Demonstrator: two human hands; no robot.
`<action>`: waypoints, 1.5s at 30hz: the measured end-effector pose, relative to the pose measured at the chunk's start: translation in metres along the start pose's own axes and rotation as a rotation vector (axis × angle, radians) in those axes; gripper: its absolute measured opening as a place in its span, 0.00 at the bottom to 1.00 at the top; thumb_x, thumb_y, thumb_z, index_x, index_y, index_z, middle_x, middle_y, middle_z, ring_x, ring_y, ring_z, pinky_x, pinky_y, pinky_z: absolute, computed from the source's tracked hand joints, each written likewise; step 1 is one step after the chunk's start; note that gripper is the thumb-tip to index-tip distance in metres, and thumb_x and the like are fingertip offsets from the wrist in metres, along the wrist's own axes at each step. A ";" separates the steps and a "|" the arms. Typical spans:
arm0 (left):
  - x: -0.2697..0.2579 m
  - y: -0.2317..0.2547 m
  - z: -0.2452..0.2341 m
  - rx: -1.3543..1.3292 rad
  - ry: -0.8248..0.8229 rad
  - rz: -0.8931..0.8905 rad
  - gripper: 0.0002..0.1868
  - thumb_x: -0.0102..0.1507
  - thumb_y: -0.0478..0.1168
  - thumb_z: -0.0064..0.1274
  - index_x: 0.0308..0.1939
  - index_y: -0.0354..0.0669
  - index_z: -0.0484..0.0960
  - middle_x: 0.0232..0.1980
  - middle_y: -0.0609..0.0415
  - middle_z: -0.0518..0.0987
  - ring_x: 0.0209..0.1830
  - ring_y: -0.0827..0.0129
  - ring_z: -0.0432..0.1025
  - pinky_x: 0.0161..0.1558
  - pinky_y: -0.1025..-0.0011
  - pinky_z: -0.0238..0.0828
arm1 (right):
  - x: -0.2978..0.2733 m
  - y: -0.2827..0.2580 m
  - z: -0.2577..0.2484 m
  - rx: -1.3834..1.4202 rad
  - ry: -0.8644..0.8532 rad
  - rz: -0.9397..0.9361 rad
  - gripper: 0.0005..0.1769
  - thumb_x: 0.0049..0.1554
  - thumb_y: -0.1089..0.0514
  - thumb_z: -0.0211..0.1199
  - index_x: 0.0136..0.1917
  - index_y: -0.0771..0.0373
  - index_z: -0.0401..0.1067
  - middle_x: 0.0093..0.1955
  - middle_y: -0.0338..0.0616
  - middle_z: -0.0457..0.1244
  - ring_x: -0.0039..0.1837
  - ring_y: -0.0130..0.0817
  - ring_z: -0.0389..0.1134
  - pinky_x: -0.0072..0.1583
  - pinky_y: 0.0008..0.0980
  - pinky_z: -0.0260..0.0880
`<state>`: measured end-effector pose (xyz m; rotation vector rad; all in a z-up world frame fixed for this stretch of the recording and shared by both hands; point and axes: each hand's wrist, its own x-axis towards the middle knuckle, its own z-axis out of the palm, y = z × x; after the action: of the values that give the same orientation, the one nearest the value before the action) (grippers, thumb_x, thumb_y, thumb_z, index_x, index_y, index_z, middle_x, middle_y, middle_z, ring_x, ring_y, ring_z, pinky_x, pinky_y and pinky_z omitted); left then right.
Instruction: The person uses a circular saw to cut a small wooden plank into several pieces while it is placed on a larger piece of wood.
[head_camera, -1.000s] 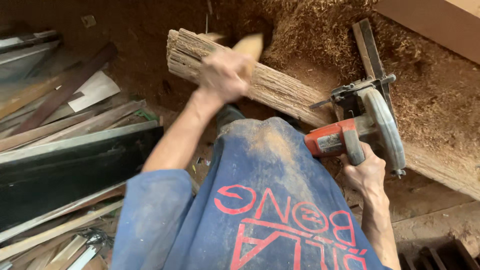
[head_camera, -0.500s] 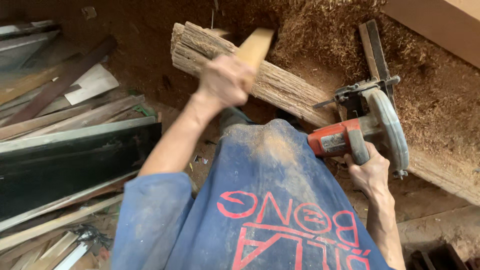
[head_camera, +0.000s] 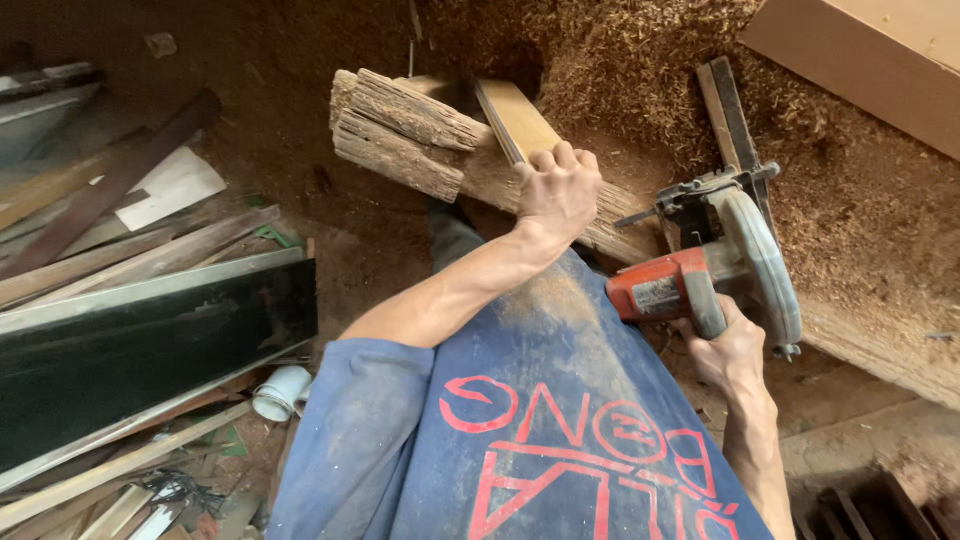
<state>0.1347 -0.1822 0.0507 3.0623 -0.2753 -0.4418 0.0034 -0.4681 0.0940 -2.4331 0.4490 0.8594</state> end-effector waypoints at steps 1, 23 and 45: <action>0.002 0.002 -0.003 0.042 -0.023 -0.015 0.10 0.64 0.36 0.47 0.42 0.32 0.80 0.35 0.37 0.79 0.32 0.53 0.77 0.28 0.59 0.80 | 0.000 0.002 0.000 -0.012 0.001 -0.009 0.25 0.52 0.56 0.72 0.62 0.61 0.75 0.51 0.56 0.71 0.53 0.44 0.73 0.56 0.39 0.71; -0.018 -0.170 0.022 -0.363 0.363 0.344 0.13 0.56 0.31 0.47 0.37 0.46 0.86 0.26 0.56 0.77 0.18 0.72 0.66 0.15 0.73 0.60 | -0.002 -0.008 -0.005 -0.033 0.022 0.025 0.25 0.52 0.55 0.73 0.62 0.60 0.76 0.50 0.56 0.71 0.52 0.44 0.73 0.56 0.41 0.71; -0.030 -0.138 0.032 -0.548 0.470 0.350 0.09 0.61 0.34 0.52 0.44 0.42 0.85 0.30 0.48 0.82 0.25 0.62 0.76 0.25 0.66 0.76 | 0.001 0.004 -0.004 0.021 0.050 -0.151 0.28 0.51 0.57 0.74 0.64 0.63 0.74 0.51 0.55 0.71 0.52 0.42 0.74 0.56 0.38 0.72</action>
<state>0.1210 -0.0411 0.0196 2.4141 -0.5438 0.1937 0.0046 -0.4738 0.0942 -2.4381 0.2858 0.7274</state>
